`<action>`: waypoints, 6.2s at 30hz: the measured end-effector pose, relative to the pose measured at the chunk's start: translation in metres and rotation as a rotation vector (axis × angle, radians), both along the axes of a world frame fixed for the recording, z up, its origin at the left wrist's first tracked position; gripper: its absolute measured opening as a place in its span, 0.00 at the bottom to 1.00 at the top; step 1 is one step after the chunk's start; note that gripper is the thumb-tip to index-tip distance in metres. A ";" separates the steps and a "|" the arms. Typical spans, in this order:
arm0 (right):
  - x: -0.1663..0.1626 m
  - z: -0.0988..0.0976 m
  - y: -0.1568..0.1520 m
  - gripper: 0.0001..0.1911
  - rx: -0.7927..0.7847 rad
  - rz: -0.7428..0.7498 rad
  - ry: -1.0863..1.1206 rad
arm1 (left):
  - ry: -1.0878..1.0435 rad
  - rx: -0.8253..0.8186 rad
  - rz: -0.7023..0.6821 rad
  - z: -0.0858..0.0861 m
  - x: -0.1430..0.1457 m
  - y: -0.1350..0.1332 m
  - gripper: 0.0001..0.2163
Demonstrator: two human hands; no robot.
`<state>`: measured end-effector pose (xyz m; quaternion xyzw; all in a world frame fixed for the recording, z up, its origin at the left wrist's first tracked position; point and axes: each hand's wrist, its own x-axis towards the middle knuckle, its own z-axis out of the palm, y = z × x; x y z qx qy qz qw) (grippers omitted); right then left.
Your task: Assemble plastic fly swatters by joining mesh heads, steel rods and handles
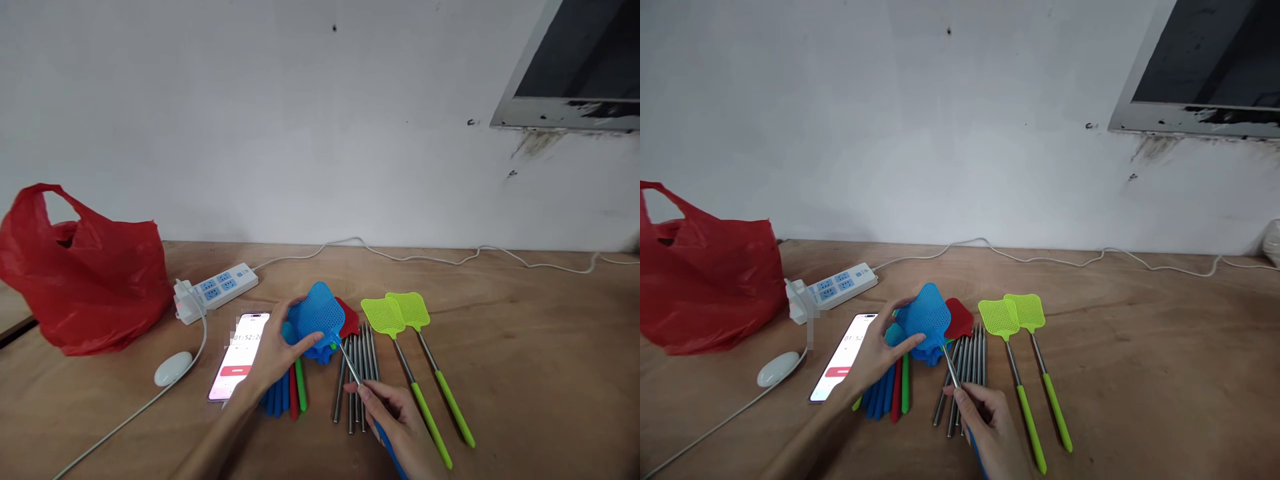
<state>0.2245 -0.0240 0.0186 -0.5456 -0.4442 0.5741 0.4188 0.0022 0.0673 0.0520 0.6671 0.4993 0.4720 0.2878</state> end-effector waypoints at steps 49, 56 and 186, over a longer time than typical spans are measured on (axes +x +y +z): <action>-0.002 0.009 0.005 0.26 0.105 0.067 -0.114 | -0.148 -0.159 -0.063 -0.005 0.005 -0.002 0.24; -0.001 0.010 0.013 0.22 0.171 -0.101 0.042 | -0.173 -0.127 0.091 0.004 0.001 -0.001 0.28; 0.005 0.015 0.111 0.22 0.711 0.441 -1.235 | 1.034 -0.327 0.232 -0.009 0.007 -0.079 0.08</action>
